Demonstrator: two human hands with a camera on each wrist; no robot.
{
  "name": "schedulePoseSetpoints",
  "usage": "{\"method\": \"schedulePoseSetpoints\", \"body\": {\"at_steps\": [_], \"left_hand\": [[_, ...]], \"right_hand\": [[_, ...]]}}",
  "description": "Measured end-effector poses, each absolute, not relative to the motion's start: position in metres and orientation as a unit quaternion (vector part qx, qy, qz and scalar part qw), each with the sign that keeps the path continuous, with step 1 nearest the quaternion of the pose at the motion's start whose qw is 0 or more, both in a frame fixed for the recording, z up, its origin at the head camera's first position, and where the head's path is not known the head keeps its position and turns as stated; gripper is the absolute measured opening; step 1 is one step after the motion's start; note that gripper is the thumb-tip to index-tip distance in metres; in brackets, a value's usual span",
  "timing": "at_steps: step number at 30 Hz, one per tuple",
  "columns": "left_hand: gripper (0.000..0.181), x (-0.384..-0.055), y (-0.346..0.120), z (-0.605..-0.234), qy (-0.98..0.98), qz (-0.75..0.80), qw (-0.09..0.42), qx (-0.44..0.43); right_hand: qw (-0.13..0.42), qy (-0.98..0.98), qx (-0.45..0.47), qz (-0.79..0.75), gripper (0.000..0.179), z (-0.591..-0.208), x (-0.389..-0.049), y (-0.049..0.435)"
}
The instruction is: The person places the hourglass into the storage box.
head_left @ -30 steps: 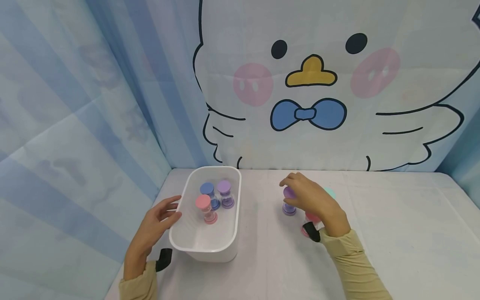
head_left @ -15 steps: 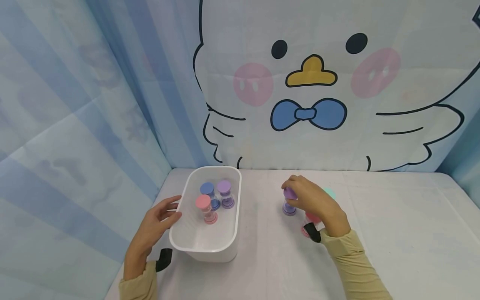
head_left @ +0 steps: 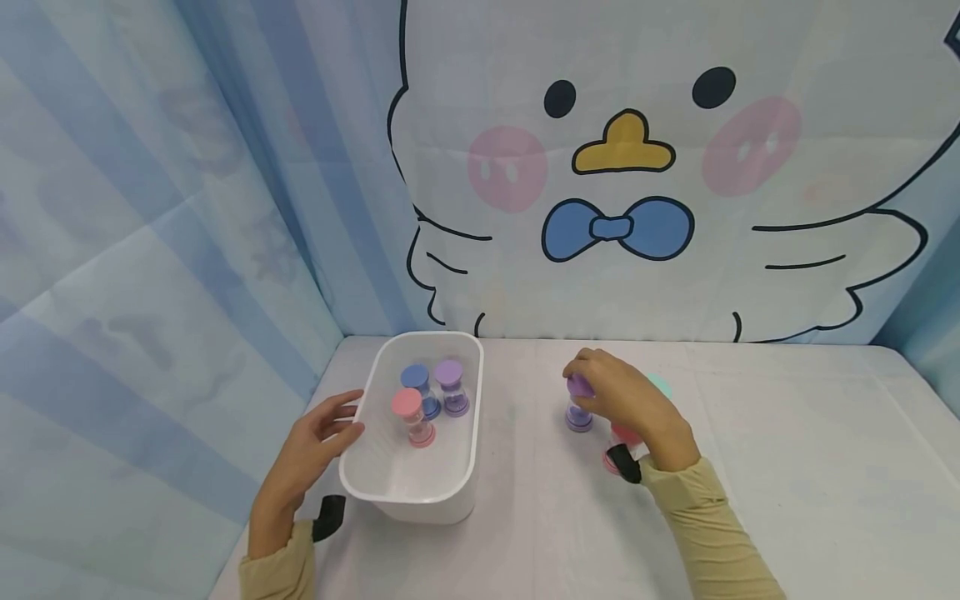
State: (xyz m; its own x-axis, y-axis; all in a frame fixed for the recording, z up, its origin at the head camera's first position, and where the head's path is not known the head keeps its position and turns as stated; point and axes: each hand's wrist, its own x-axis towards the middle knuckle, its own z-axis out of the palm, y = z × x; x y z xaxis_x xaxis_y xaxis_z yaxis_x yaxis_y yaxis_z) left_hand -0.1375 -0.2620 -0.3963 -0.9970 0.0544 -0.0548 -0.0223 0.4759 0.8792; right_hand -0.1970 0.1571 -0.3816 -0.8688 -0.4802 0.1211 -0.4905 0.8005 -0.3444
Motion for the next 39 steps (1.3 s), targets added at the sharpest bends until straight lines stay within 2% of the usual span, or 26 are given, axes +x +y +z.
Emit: {"method": "schedulePoseSetpoints", "body": {"at_steps": [18, 39], "left_hand": [[0.055, -0.138, -0.26, -0.397, 0.858, 0.513, 0.032, 0.019], [0.056, -0.136, -0.261, -0.396, 0.859, 0.511, 0.034, 0.013]], "right_hand": [[0.014, -0.954, 0.233, 0.187, 0.041, -0.368, -0.195, 0.153], [0.059, -0.942, 0.263, 0.199, 0.031, -0.348, -0.191, 0.141]]}}
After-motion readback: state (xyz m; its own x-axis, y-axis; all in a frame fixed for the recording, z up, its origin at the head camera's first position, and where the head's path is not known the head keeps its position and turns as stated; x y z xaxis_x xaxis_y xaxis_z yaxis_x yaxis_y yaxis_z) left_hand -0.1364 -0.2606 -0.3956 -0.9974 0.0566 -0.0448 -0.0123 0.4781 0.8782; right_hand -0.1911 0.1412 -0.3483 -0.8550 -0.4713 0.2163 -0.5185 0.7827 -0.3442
